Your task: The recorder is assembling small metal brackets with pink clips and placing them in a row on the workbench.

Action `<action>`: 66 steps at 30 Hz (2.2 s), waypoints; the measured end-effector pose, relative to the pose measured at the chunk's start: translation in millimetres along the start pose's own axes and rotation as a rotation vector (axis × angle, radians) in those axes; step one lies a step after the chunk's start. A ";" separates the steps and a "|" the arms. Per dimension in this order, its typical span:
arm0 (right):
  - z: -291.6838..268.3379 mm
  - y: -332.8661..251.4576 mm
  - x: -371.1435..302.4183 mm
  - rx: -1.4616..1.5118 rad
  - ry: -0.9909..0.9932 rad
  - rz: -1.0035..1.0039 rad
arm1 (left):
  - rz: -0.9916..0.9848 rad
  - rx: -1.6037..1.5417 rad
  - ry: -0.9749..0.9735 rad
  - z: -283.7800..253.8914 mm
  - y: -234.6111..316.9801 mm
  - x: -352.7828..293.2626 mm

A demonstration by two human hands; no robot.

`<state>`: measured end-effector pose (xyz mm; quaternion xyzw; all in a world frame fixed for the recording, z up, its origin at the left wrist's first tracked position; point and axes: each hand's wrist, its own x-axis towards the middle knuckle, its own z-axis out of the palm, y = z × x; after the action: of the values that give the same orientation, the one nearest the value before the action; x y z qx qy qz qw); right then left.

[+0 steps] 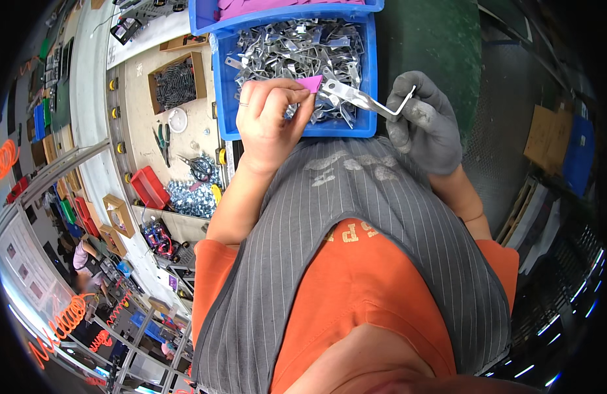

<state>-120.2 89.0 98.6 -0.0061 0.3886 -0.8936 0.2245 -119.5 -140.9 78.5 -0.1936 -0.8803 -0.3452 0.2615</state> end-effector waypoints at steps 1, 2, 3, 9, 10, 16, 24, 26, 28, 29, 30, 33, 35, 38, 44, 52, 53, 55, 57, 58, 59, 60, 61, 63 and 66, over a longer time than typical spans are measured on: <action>3.0 0.2 0.4 0.003 0.038 0.020 | 0.003 -0.005 -0.001 0.0 0.8 0.2; 3.4 1.0 0.3 0.003 0.038 0.019 | 0.007 -0.011 -0.001 0.1 1.5 0.4; 3.4 2.1 0.0 -0.017 0.041 0.015 | 0.008 -0.012 -0.001 0.4 2.0 0.7; 4.3 2.4 -2.3 0.008 0.062 0.030 | 0.044 0.033 0.002 0.8 1.7 0.2; 3.5 2.3 -2.5 0.016 0.058 0.030 | 0.042 0.032 -0.001 1.0 1.8 0.3; 4.4 5.9 -1.6 -0.039 0.092 0.044 | 0.052 0.028 -0.009 1.6 2.1 1.0; -6.7 4.4 6.2 0.008 0.013 0.099 | 0.143 -0.023 -0.087 1.2 -4.0 -2.5; -15.1 5.4 11.5 0.082 -0.053 0.153 | 0.194 -0.073 -0.122 1.1 -4.4 -3.9; -20.9 14.4 14.2 -0.020 -0.052 0.176 | 0.187 -0.053 -0.142 2.9 -3.6 -1.5; -22.8 19.6 14.1 -0.124 -0.055 0.204 | 0.176 -0.029 -0.158 3.9 -3.3 -0.6; -24.9 23.7 14.7 -0.114 -0.055 0.174 | 0.118 0.014 -0.098 7.2 -6.4 0.8; -24.1 27.2 5.3 -0.039 -0.077 0.015 | -0.628 -0.333 -0.088 12.4 -14.5 -10.0; -29.4 32.7 1.4 -0.034 -0.120 -0.045 | -1.136 -1.274 -0.251 7.0 -19.4 -8.8; -27.4 38.4 -0.4 -0.029 -0.197 -0.020 | -1.087 -1.755 -0.238 14.9 -6.9 -12.5; -30.4 47.7 -2.8 -0.556 -0.175 -0.187 | -1.081 -1.912 -0.314 28.1 -9.1 -17.7; -29.3 38.6 1.3 -1.103 0.012 -0.509 | -1.158 -1.715 -0.445 32.9 -7.3 -12.8; -29.6 38.3 1.4 -1.103 0.012 -0.510 | -1.166 -1.700 -0.445 33.9 -6.2 -11.5; -29.4 37.9 1.6 -1.112 0.009 -0.471 | -1.173 -1.682 -0.437 35.7 -6.6 -11.3; -27.6 37.8 0.6 -1.131 0.008 -0.452 | -1.175 -1.699 -0.455 37.3 -10.9 -13.8; -27.6 37.4 1.1 -1.150 0.009 -0.434 | -1.212 -1.646 -0.411 39.7 -11.2 -16.4; -34.9 40.7 1.5 -1.144 -0.011 -0.435 | -1.247 -1.592 -0.364 43.1 -10.7 -17.9; -50.3 48.4 0.4 -1.131 0.157 -0.461 | -1.209 -1.488 -0.420 45.2 -12.4 -15.2; -67.1 55.9 2.7 -1.108 0.313 -0.485 | -1.220 -1.354 -0.441 46.3 -17.5 -21.9; -107.1 59.9 6.3 -1.295 0.530 -0.415 | -1.173 -1.058 -0.513 46.0 -30.7 -38.5; -181.7 85.8 -0.9 -1.416 0.593 -0.192 | -1.156 -0.902 -0.530 35.8 -40.6 -53.8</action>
<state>-119.1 163.8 -87.9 0.0575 0.9090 -0.4121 -0.0248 -110.0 -152.0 3.5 0.1322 -0.6493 -0.6934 -0.2831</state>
